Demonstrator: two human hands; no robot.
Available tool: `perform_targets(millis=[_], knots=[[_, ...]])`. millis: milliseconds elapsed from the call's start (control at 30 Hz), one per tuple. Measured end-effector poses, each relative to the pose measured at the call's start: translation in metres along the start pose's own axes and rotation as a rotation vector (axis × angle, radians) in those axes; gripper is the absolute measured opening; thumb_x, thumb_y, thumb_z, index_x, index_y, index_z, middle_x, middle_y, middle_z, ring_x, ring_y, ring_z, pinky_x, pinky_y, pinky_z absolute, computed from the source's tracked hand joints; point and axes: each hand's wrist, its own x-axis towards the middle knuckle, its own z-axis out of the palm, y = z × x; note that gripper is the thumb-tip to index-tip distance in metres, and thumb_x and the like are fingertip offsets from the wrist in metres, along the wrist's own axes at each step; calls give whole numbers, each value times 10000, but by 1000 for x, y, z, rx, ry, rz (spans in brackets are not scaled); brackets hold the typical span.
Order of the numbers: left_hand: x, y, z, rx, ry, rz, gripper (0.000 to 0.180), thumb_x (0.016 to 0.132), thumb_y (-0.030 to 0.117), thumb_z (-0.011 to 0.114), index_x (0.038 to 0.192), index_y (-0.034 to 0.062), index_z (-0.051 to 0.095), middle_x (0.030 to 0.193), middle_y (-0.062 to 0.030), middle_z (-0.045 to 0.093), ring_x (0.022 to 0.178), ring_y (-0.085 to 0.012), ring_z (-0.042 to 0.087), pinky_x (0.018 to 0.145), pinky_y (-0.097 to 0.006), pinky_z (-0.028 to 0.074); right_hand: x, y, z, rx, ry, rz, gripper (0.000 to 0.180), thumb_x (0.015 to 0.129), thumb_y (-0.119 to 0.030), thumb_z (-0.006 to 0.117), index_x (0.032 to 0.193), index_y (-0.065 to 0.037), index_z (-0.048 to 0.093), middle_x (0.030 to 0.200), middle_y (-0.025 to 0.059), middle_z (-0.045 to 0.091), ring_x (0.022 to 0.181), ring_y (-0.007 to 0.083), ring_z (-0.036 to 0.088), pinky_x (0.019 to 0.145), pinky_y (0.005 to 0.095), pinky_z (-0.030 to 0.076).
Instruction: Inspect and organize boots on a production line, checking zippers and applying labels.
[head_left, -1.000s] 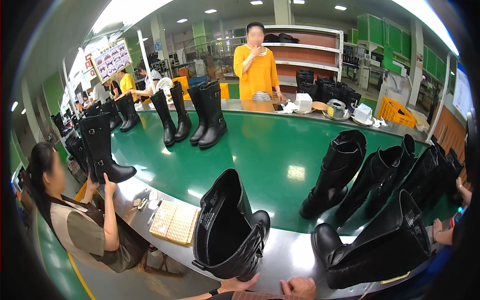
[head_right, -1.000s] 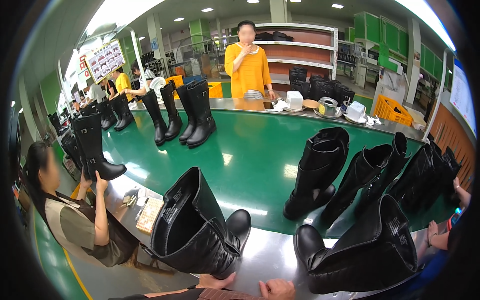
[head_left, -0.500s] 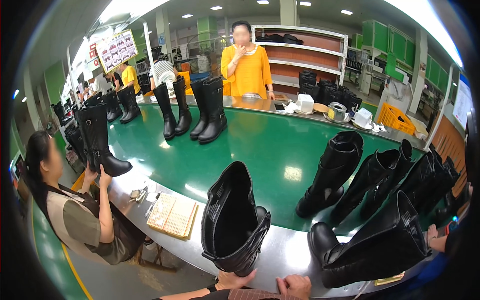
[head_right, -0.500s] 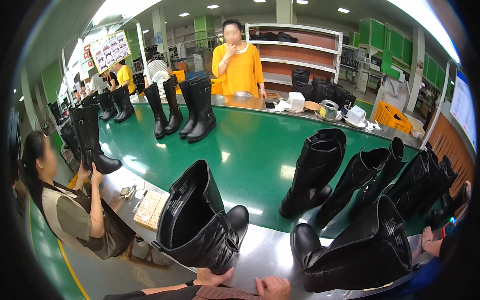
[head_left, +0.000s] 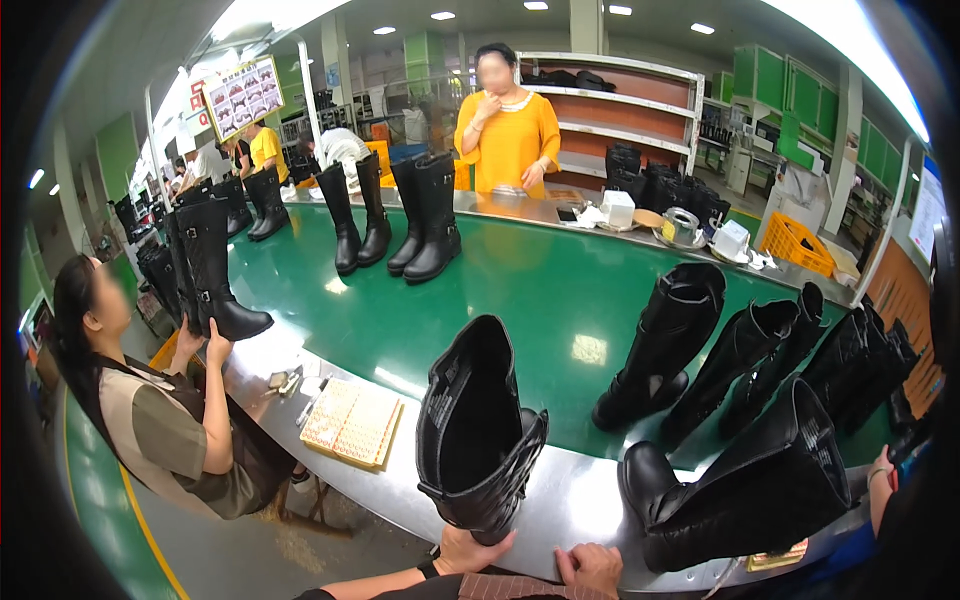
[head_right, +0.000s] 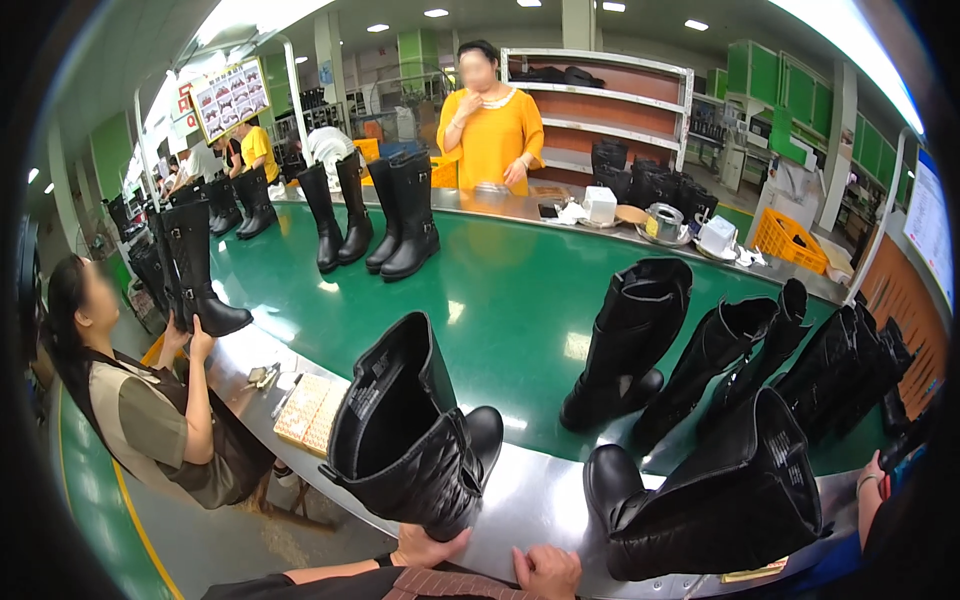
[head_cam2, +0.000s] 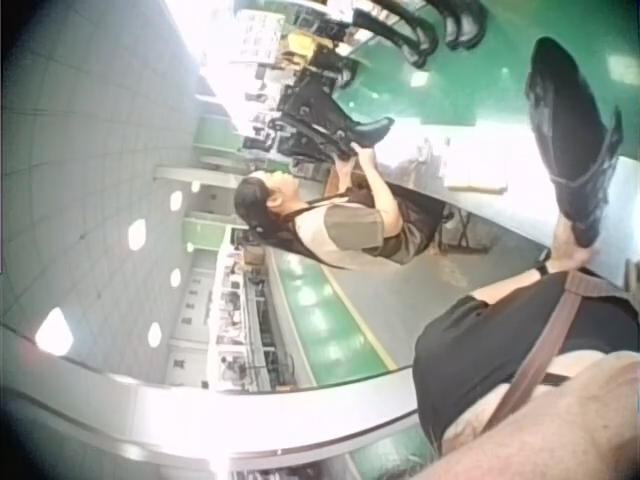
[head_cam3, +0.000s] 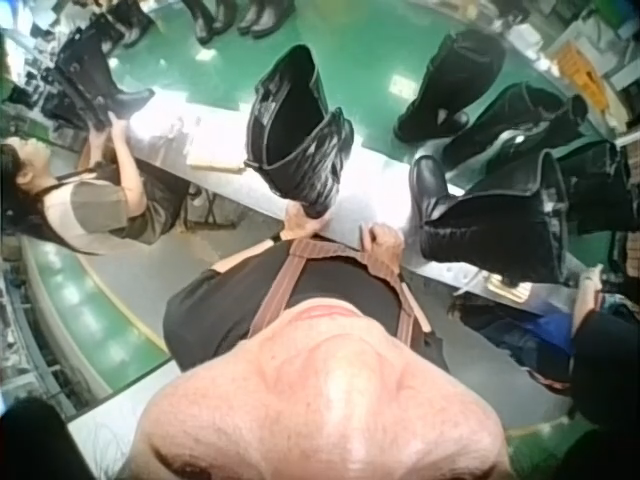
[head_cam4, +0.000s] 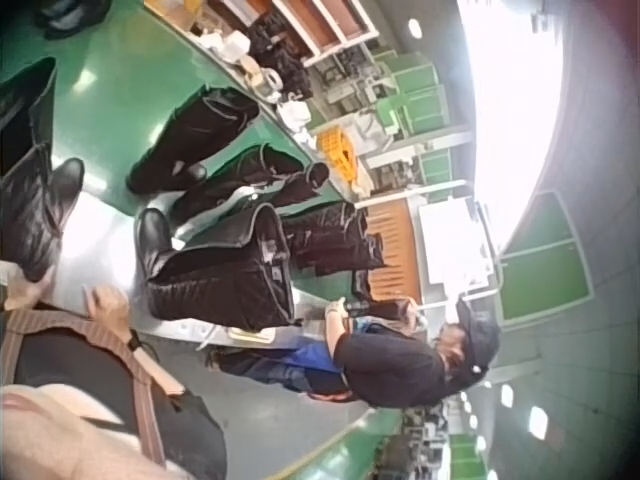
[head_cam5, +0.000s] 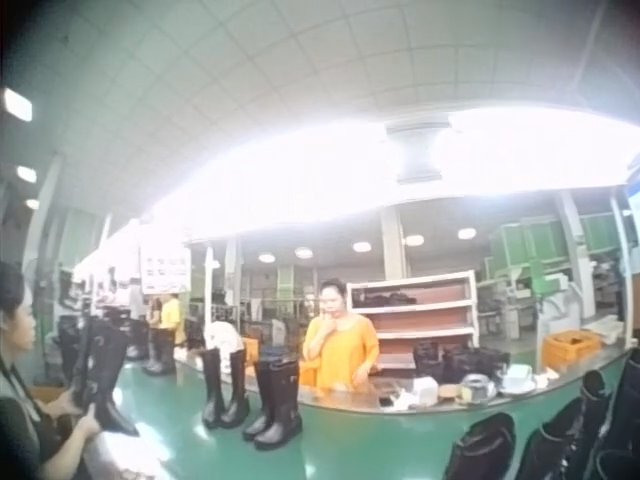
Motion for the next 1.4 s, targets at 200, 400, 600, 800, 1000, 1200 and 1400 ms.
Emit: perform_targets(millis=[200,400,600,800,1000,1200,1400], knots=[[-2,-7,2,-61,-90,-65,576,664,239,878,1137,7,644,1100,-155,676,1012,-291,664,901,-387,505,1,2,-4,18,12,-14,292,827,-196,705,646,-60,522,657,141,539,661,360,552,653,458,412],[8,3,2,-39,1,-6,430,696,274,851,1031,47,703,970,-125,722,887,-300,699,791,-365,546,-1,6,0,32,-37,26,286,818,-193,709,648,-57,524,652,145,532,661,364,552,644,467,414],[-7,-16,4,3,-28,-38,664,668,275,874,1219,28,596,1125,-168,653,1003,-315,664,847,-383,535,-6,5,3,72,10,49,290,798,-203,724,631,-55,538,651,151,551,657,364,562,647,460,423],[-7,-28,7,-35,-51,-31,702,662,273,880,1243,25,575,1137,-171,627,1018,-327,650,865,-384,530,0,-3,-3,44,1,46,281,801,-208,721,636,-58,550,661,148,561,667,362,566,658,460,425],[-5,-31,10,-5,-33,21,711,653,276,883,1236,25,564,1124,-175,616,1016,-330,638,850,-381,531,2,-5,-6,49,-36,67,272,823,-205,701,652,-52,556,691,149,578,710,368,575,704,470,423],[-9,-27,9,47,25,34,681,650,284,882,1187,25,552,1048,-169,608,934,-349,628,804,-402,526,-6,-2,-1,47,-20,52,257,833,-197,695,661,-65,557,684,142,573,699,367,567,695,465,418],[-6,-22,5,-23,2,9,695,674,276,874,1226,26,534,1085,-170,616,997,-341,623,858,-396,508,-6,12,4,-150,-212,38,235,769,-271,774,793,-65,663,732,81,627,684,224,597,643,361,382]])
